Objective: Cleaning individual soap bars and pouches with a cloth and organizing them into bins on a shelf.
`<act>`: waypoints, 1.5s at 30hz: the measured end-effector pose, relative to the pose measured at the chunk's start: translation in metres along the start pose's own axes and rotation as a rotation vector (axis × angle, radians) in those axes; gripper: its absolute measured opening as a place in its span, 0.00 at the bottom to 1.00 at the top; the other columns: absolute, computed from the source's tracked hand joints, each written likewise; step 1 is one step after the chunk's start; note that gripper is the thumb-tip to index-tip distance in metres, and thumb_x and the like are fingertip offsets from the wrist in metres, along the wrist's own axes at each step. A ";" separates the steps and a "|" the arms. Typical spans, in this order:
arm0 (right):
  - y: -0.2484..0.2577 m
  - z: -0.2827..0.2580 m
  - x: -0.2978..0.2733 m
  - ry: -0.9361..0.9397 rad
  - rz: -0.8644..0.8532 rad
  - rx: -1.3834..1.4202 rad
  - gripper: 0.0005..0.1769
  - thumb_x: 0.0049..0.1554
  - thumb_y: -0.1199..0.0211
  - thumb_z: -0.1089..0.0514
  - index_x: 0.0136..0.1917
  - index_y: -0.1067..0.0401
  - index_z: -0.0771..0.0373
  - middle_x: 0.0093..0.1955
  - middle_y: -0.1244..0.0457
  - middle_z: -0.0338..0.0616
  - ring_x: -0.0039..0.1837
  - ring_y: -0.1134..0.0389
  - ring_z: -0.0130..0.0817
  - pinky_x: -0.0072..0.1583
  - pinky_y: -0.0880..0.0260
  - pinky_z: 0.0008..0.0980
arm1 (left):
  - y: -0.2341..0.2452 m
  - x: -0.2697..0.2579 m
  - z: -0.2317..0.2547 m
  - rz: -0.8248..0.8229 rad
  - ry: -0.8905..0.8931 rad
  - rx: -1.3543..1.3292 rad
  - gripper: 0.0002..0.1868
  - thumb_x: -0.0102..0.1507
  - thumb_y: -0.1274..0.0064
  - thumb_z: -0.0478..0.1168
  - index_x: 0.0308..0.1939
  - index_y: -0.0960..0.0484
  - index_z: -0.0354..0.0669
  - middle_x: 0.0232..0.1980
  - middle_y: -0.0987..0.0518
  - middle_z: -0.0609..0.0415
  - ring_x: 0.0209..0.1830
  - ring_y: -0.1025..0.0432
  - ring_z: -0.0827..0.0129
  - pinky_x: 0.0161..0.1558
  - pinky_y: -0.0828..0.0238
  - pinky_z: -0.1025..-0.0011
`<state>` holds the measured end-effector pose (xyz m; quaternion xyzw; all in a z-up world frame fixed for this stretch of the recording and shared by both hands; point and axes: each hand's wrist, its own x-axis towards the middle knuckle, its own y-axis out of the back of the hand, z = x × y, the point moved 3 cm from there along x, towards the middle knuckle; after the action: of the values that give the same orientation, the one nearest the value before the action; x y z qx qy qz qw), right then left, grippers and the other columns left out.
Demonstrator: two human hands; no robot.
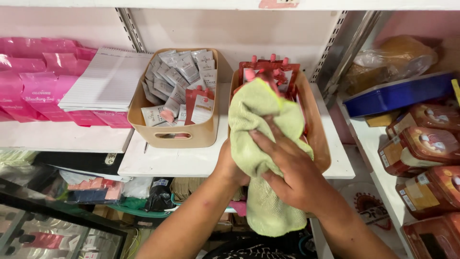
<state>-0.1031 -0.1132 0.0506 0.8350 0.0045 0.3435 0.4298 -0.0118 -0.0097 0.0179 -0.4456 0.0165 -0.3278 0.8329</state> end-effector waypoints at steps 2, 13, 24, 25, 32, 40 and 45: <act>-0.001 0.006 0.008 0.037 0.051 -0.106 0.41 0.55 0.38 0.61 0.79 0.45 0.65 0.83 0.57 0.66 0.84 0.55 0.61 0.77 0.51 0.51 | 0.017 0.004 -0.012 0.011 0.049 0.005 0.35 0.70 0.65 0.57 0.79 0.44 0.49 0.75 0.34 0.52 0.72 0.36 0.61 0.69 0.38 0.60; 0.014 0.010 0.018 -0.185 0.383 0.042 0.36 0.66 0.47 0.63 0.83 0.54 0.72 0.86 0.55 0.59 0.85 0.51 0.53 0.81 0.52 0.41 | 0.009 -0.007 -0.006 -0.160 -0.050 0.125 0.36 0.69 0.59 0.34 0.81 0.50 0.43 0.77 0.36 0.49 0.78 0.42 0.60 0.76 0.47 0.63; 0.025 0.037 -0.002 -0.426 0.316 0.192 0.29 0.62 0.43 0.60 0.75 0.39 0.65 0.62 0.31 0.47 0.62 0.31 0.31 0.64 0.34 0.31 | 0.045 0.007 0.081 0.187 -0.263 0.189 0.20 0.65 0.58 0.25 0.60 0.26 0.41 0.58 0.21 0.49 0.55 0.22 0.58 0.54 0.19 0.56; 0.024 0.040 -0.003 -0.427 0.312 0.193 0.29 0.62 0.43 0.60 0.75 0.39 0.65 0.62 0.31 0.47 0.62 0.31 0.31 0.64 0.34 0.31 | 0.063 0.011 0.089 0.191 -0.264 0.188 0.20 0.65 0.58 0.25 0.60 0.26 0.41 0.58 0.21 0.49 0.55 0.22 0.58 0.54 0.19 0.56; 0.017 0.049 -0.005 -0.501 0.285 0.343 0.26 0.62 0.42 0.57 0.73 0.36 0.65 0.58 0.31 0.42 0.58 0.32 0.25 0.60 0.33 0.28 | 0.105 0.021 0.152 0.684 -0.732 1.360 0.15 0.66 0.49 0.28 0.57 0.20 0.34 0.47 0.19 0.39 0.42 0.24 0.55 0.45 0.24 0.63; 0.017 0.044 -0.001 -0.492 0.264 0.347 0.26 0.62 0.42 0.57 0.73 0.35 0.65 0.57 0.31 0.42 0.56 0.33 0.24 0.59 0.33 0.27 | 0.169 0.069 0.137 0.564 -0.258 1.695 0.37 0.56 0.53 0.28 0.72 0.33 0.39 0.46 0.18 0.30 0.49 0.22 0.42 0.53 0.26 0.55; 0.018 0.045 -0.002 -0.503 0.280 0.352 0.26 0.62 0.42 0.58 0.73 0.36 0.65 0.58 0.31 0.41 0.58 0.32 0.25 0.60 0.33 0.28 | 0.121 0.063 0.121 0.371 0.270 1.985 0.20 0.52 0.42 0.36 0.49 0.16 0.40 0.48 0.19 0.35 0.48 0.24 0.43 0.49 0.26 0.53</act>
<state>-0.0837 -0.1574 0.0440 0.9476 -0.1571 0.1760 0.2155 0.1404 0.0909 0.0165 0.4968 -0.1003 -0.1069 0.8554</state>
